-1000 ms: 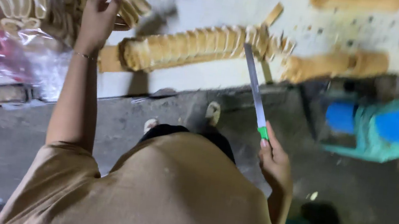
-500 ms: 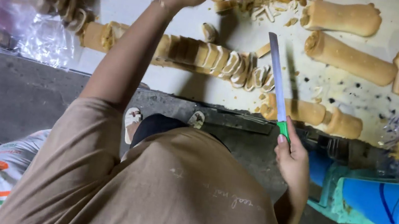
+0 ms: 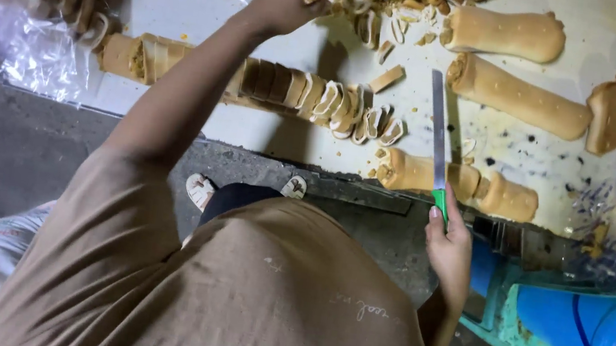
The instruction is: The person is slicing long bread rolls into thin pieces using a knife and then placing the slices into plastic bags for packaging.
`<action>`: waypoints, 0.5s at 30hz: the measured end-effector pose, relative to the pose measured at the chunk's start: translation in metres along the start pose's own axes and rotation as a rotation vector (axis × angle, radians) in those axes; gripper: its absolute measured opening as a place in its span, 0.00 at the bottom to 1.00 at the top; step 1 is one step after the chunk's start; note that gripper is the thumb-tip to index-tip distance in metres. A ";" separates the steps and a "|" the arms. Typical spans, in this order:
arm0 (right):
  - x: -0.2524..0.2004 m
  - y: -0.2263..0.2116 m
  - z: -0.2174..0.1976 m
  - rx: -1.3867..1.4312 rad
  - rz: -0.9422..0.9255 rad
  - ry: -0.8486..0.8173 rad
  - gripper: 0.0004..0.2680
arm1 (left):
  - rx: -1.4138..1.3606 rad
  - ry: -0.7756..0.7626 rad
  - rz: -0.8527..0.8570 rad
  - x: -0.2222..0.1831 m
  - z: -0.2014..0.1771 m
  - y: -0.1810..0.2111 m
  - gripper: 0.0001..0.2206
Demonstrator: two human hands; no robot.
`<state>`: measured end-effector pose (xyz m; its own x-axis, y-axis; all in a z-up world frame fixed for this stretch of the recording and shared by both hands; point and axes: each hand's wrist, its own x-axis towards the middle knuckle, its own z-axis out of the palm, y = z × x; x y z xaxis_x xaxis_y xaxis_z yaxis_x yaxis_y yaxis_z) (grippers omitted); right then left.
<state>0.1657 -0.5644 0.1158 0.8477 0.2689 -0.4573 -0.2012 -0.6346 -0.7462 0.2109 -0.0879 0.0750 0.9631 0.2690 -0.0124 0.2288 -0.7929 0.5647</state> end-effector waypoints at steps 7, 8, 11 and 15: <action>0.057 0.047 0.011 -0.193 -0.166 0.140 0.19 | -0.550 0.280 0.156 -0.145 -0.114 -0.086 0.12; 0.068 0.064 0.011 -0.074 -0.274 0.129 0.19 | -0.549 0.457 0.096 -0.178 -0.120 -0.112 0.10; 0.099 0.063 0.021 0.090 -0.392 0.097 0.19 | -0.537 0.600 -0.272 -0.241 -0.115 -0.173 0.06; 0.099 0.014 0.049 0.169 -0.286 0.098 0.20 | -0.271 0.377 -0.280 -0.279 -0.078 -0.217 0.17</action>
<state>0.2226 -0.5108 0.0361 0.9230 0.3427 -0.1751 -0.0198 -0.4120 -0.9110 -0.1188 0.0517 0.0205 0.7414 0.6668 0.0754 0.3766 -0.5065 0.7757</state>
